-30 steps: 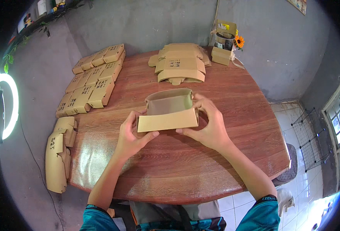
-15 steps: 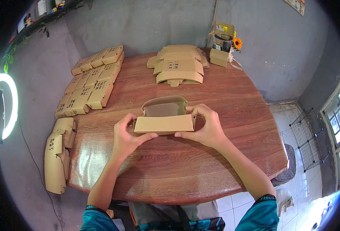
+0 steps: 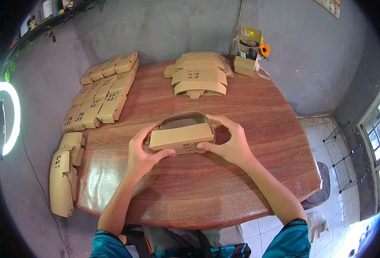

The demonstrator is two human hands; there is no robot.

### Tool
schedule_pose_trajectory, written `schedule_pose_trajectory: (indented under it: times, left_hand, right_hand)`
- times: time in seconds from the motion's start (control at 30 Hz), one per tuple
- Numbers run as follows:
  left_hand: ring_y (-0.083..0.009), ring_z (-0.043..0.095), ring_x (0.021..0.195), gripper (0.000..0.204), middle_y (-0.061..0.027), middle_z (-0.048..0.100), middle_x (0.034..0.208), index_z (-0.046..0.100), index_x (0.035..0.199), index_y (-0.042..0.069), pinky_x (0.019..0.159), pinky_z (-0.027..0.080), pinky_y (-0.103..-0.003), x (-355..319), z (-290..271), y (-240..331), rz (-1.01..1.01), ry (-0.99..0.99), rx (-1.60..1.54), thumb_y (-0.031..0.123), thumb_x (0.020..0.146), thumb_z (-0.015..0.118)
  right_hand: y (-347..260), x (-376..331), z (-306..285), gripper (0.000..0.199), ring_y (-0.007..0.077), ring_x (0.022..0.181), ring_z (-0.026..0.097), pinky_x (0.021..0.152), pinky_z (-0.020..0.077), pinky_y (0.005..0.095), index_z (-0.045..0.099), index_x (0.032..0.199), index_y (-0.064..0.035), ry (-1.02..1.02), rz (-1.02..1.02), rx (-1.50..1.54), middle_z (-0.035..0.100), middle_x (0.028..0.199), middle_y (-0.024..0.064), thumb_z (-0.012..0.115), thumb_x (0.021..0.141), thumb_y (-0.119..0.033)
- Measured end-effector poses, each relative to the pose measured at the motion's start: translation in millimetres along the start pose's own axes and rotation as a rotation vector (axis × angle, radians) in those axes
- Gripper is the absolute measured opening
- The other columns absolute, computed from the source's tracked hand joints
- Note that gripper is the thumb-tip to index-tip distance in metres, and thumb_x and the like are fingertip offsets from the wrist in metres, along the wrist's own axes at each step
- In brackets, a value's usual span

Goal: Assemble cardboard food boxes and stack them.

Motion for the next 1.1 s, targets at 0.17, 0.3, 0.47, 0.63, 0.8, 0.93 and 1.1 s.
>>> schedule_pose_trajectory:
  times: [0.17,0.3,0.47,0.63,0.8,0.93,1.1]
  left_hand:
    - [-0.021,0.068,0.104,0.069,-0.0132,0.071,0.109,0.062,0.12,-0.001,0.092,0.054,-0.036,-0.7,-4.0,-6.1,-0.045,-0.012,0.021,0.025,0.067,0.096]
    - [-0.0201,0.068,0.104,0.067,-0.012,0.07,0.111,0.062,0.12,-0.001,0.092,0.054,-0.034,0.6,-1.6,-5.5,-0.055,-0.039,-0.018,0.024,0.068,0.096]
    - [-0.0195,0.067,0.104,0.067,-0.0108,0.069,0.113,0.062,0.12,0.0,0.091,0.054,-0.034,1.5,-4.2,-2.6,-0.038,-0.043,0.015,0.023,0.067,0.096]
    - [-0.0192,0.066,0.105,0.065,-0.0099,0.066,0.117,0.062,0.121,0.0,0.091,0.055,-0.033,0.0,-2.8,-10.1,-0.021,-0.07,0.0,0.019,0.068,0.095]
    - [-0.0191,0.064,0.11,0.063,-0.0104,0.062,0.125,0.062,0.12,0.0,0.094,0.055,-0.034,0.4,-2.8,-13.0,-0.075,-0.101,-0.123,0.016,0.069,0.095]
    - [-0.0199,0.061,0.118,0.061,-0.0126,0.059,0.13,0.06,0.119,0.001,0.098,0.055,-0.035,1.4,-0.2,-11.3,-0.015,-0.103,-0.212,0.013,0.07,0.094]
    - [-0.02,0.06,0.119,0.061,-0.0126,0.059,0.129,0.058,0.119,0.002,0.1,0.054,-0.035,1.0,-0.4,-10.9,-0.033,-0.177,-0.177,0.01,0.07,0.093]
  right_hand:
    - [8.4,-2.6,1.6,0.06,0.0134,0.091,0.062,0.082,0.0525,0.0302,0.067,0.117,-0.0038,-0.006,0.032,0.095,0.064,0.107,0.0049,0.096,0.068,-0.023]
    - [10.8,0.3,-4.3,0.056,0.0106,0.087,0.058,0.076,0.0505,0.0275,0.067,0.113,-0.0042,-0.036,0.012,0.12,0.059,0.105,0.0024,0.096,0.068,-0.021]
    - [12.3,2.1,-4.0,0.052,0.0094,0.089,0.056,0.075,0.049,0.0261,0.067,0.105,-0.0052,-0.16,0.059,0.18,0.057,0.107,0.003,0.097,0.065,-0.02]
    - [2.1,3.7,-6.7,0.051,0.0103,0.093,0.056,0.08,0.0482,0.0285,0.063,0.101,-0.0062,-0.153,-0.057,0.127,0.058,0.109,0.0032,0.097,0.064,-0.019]
    - [6.5,3.6,-8.8,0.053,0.0122,0.096,0.056,0.084,0.0475,0.0305,0.06,0.1,-0.0065,-0.16,-0.047,0.126,0.058,0.111,0.0042,0.097,0.064,-0.02]
    - [3.3,3.8,-11.5,0.052,0.0166,0.099,0.058,0.089,0.0476,0.0331,0.059,0.1,-0.0073,-0.169,-0.149,0.025,0.06,0.112,0.0062,0.096,0.065,-0.018]
    - [-4.3,3.5,-7.6,0.05,0.0218,0.114,0.061,0.1,0.0464,0.0373,0.056,0.1,-0.0075,-0.176,-0.274,0.122,0.064,0.12,0.0113,0.093,0.066,-0.014]
Point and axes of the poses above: each hand's wrist, its own x-axis towards the middle knuckle, its own z-axis out of the palm, y = z × x, the point moved 4 cm from there along x, towards the middle knuckle
